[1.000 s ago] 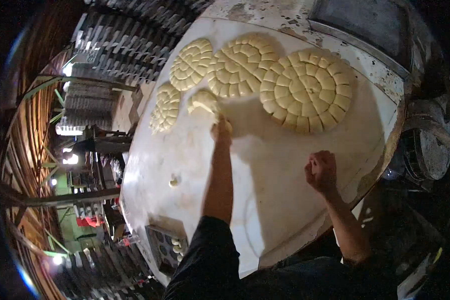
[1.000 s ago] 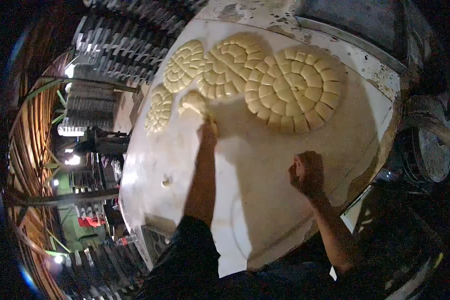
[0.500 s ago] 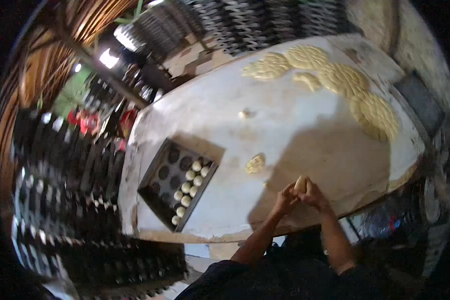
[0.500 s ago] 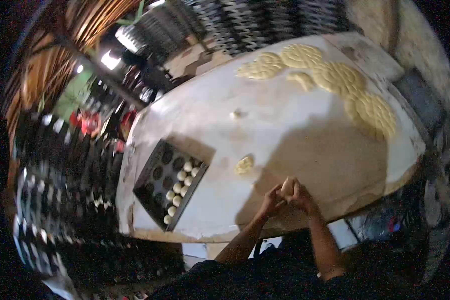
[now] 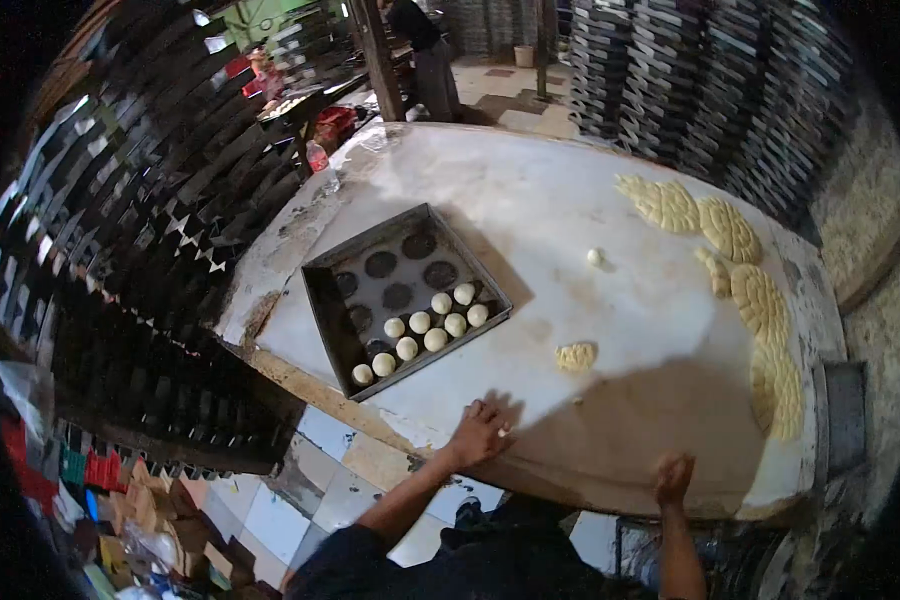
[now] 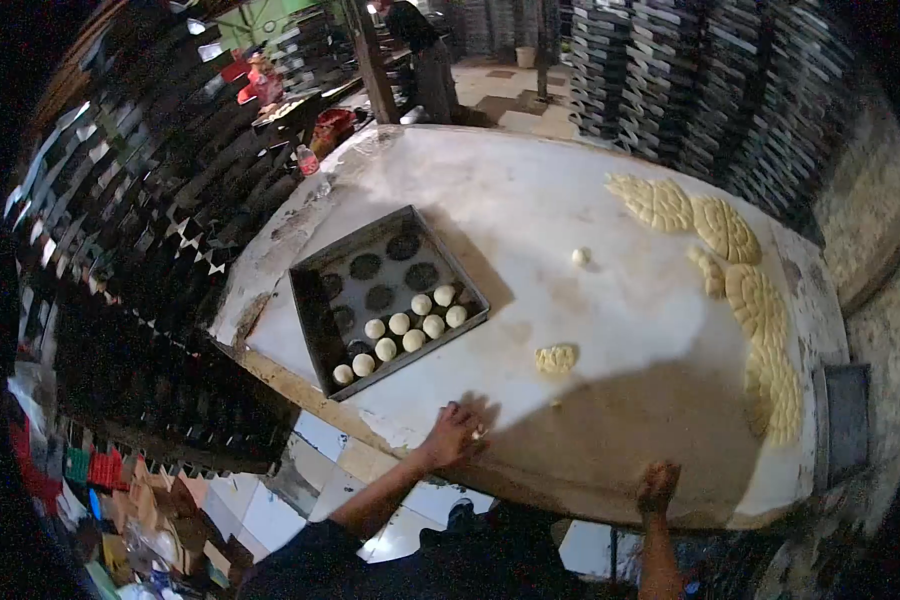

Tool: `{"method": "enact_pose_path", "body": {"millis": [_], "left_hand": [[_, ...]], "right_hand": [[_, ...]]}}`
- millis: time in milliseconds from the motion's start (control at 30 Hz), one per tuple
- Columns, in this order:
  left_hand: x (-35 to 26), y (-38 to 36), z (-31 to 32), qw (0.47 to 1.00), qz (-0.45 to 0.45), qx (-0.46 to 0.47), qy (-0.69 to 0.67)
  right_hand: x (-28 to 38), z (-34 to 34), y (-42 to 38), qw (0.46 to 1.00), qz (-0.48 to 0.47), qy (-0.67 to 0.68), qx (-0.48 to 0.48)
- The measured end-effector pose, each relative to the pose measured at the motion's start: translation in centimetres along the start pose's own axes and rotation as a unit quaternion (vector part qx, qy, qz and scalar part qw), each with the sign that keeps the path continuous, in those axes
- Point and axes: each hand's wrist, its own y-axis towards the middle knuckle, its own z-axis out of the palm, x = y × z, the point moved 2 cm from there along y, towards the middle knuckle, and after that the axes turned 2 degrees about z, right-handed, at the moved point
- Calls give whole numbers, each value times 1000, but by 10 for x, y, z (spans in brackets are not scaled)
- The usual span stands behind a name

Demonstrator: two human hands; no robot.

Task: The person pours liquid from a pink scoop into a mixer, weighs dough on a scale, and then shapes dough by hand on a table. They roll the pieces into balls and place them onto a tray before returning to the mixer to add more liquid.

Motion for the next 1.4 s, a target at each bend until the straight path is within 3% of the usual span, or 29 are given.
{"method": "enact_pose_path", "body": {"millis": [33,67,100,133,200,267,333,367,400,433,467,500,533,600,667,733,800,867,900,967,1000,1067,1133,1200,1267,1300,1333,1367,1400], "left_hand": [[-10,11,-25,998,15,-25,58],[-17,26,-44,992,28,-46,117],[-14,47,-57,997,-8,-49,53],[-13,69,-58,996,-54,-63,32],[-12,107,-38,991,-101,-85,15],[-37,126,-2,981,-159,-98,-43],[-83,123,11,976,-143,-140,-89],[-101,107,25,969,-186,-75,-148],[-93,71,69,985,-120,-122,-35],[-74,27,125,937,-165,-94,-292],[-72,33,101,938,-169,-98,-285],[-76,38,56,996,-12,-41,84],[-76,37,24,888,148,29,435],[-34,32,-1,987,-103,-46,113],[-23,89,-17,967,-175,-173,67],[-33,131,-2,959,-198,-195,55],[-63,144,11,950,-237,-201,-17],[-109,125,2,968,-159,-193,26],[-100,101,14,968,-156,-198,25],[-58,38,42,993,-22,-94,65],[-37,23,29,996,-63,-66,14],[-21,50,-23,974,-154,-86,143],[4,85,-27,971,-156,-165,80],[10,123,-4,977,-140,-161,-4],[-17,143,1,944,-227,-203,-124],[-30,138,3,928,-196,-189,-255],[-40,126,0,942,-126,-183,-254],[-49,117,16,950,-225,93,-194],[-61,83,20,990,-88,22,-107]], "right_hand": [[3,-10,18,1000,-9,1,3],[15,-23,31,983,-151,-100,15],[34,-28,44,938,-285,-195,28],[42,-20,62,940,-283,-188,38],[56,-3,104,999,-34,-27,7],[89,17,122,999,-36,-2,23],[107,40,100,988,-53,29,142],[116,41,81,980,-142,17,137],[119,35,61,964,-232,3,126],[110,17,48,947,-275,30,161],[99,2,45,926,-318,55,196],[74,-2,57,925,-320,61,197],[40,-6,70,921,-326,31,211],[23,-5,98,939,-287,-16,190],[49,9,152,968,-198,-7,153],[77,31,155,975,-154,16,160],[97,47,144,989,-123,-15,84],[86,36,117,978,-145,55,139],[72,23,105,959,-213,69,174],[42,1,113,934,-278,77,212],[19,-8,127,952,-221,49,205],[13,-2,157,979,-165,-13,122],[24,28,186,989,-120,-81,21],[42,53,197,988,-84,-127,-1],[69,63,187,992,19,-96,-75],[75,67,173,992,8,-109,-66],[80,70,156,999,3,-42,-22],[87,70,141,999,1,26,18],[91,61,128,1000,-3,17,16]]}}
